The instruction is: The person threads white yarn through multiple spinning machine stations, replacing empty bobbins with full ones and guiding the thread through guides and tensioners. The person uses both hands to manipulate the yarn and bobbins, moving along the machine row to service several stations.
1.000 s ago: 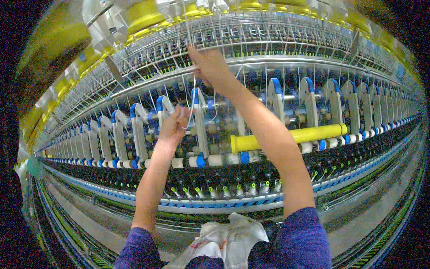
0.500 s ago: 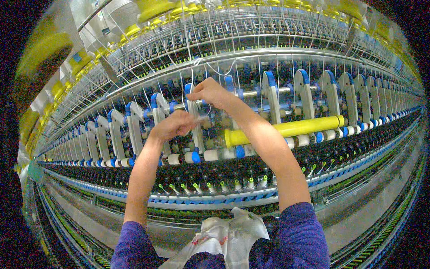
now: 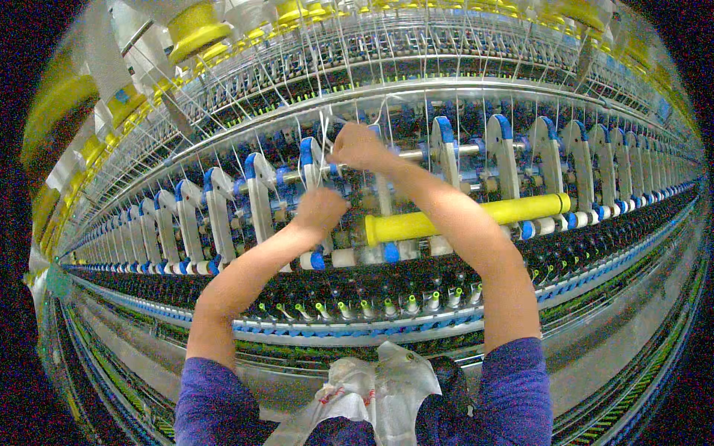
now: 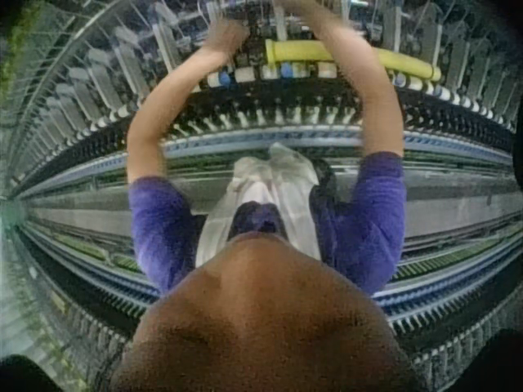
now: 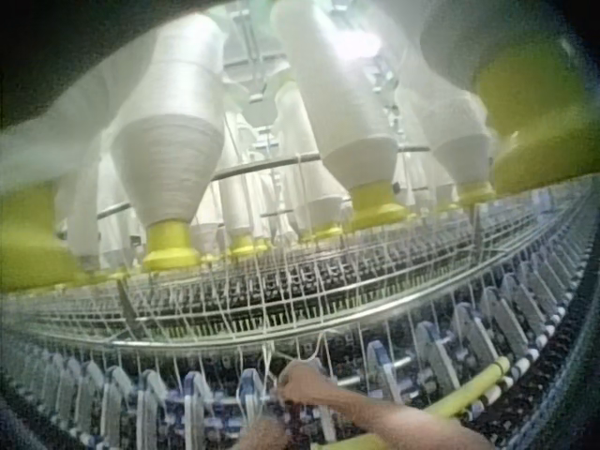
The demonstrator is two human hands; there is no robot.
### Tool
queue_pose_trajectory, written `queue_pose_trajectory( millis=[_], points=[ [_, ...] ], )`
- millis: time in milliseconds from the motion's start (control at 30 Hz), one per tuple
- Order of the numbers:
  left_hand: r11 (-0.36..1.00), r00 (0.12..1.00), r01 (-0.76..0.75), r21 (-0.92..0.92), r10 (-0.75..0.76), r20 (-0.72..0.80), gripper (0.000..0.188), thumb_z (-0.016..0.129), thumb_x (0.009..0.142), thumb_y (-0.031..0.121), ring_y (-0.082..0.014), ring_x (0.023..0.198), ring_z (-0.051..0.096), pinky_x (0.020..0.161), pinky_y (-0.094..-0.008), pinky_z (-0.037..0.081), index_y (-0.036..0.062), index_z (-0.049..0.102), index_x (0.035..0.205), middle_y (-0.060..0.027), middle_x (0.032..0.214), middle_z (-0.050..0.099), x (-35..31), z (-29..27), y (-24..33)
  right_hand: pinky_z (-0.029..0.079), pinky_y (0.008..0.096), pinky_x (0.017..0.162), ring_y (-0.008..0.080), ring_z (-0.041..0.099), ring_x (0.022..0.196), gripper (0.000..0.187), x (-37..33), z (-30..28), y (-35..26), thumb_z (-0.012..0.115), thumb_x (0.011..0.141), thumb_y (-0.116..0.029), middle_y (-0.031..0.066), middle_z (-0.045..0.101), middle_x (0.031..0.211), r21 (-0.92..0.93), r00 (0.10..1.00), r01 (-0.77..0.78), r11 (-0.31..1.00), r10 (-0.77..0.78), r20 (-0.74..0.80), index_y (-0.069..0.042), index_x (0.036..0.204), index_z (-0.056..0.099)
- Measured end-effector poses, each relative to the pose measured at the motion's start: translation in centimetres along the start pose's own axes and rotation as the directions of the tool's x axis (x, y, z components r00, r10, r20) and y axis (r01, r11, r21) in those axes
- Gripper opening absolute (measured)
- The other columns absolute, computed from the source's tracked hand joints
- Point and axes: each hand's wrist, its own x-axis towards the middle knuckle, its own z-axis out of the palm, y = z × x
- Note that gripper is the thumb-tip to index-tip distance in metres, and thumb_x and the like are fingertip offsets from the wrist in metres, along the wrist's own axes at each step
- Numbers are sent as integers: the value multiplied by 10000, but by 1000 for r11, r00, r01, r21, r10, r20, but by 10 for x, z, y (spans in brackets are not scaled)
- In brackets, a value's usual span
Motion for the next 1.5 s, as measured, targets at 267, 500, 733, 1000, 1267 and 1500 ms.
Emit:
queue_pose_trajectory(
  millis=[267,500,733,1000,1267,1500],
  points=[
    [896,991,27,-444,34,129,109,647,759,85,-316,591,607,517,-383,467,3,626,690,-167,630,581,-218,-118,-84,538,417,709,333,663,715,277,12,87,12,745,695,-356,143,691,779,-113,957,-289,951,282,-73,-81,725,734],
    [-158,918,-302,-940,-314,-242,214,619,892,246,-291,860,601,826,-439,413,59,676,806,-145,917,640,-260,-93,-148,529,411,750,306,661,801,291,19,102,31,722,718,-386,140,687,811,-139,958,-277,951,285,39,-97,753,740],
    [22,548,-85,-996,-834,-65,308,522,941,303,-202,711,614,630,-391,487,19,638,967,-132,908,681,-198,-58,-150,517,411,806,313,651,847,269,9,101,24,742,695,-372,139,689,828,-196,982,-168,966,182,54,-114,769,739],
    [-501,866,-364,-785,-493,-86,382,562,869,315,-208,753,517,808,-360,441,83,497,572,-33,775,555,-123,-21,-99,533,415,784,305,659,922,410,10,98,24,805,662,-394,127,688,962,-171,968,-206,963,226,110,-102,932,704],
    [885,903,-158,-438,-50,-427,188,594,870,190,-343,906,489,786,-395,421,7,566,843,-179,953,507,-53,50,-57,529,386,752,256,676,862,361,12,89,30,783,696,-406,95,704,906,-151,940,-134,979,174,294,-94,865,718],
    [-510,936,278,-814,-49,350,154,527,889,161,-197,618,528,550,-336,427,78,523,758,-51,709,538,-114,46,3,518,430,734,378,635,820,258,-38,62,-13,636,810,-231,199,671,888,-134,972,-35,990,65,224,21,851,672]
  ],
)
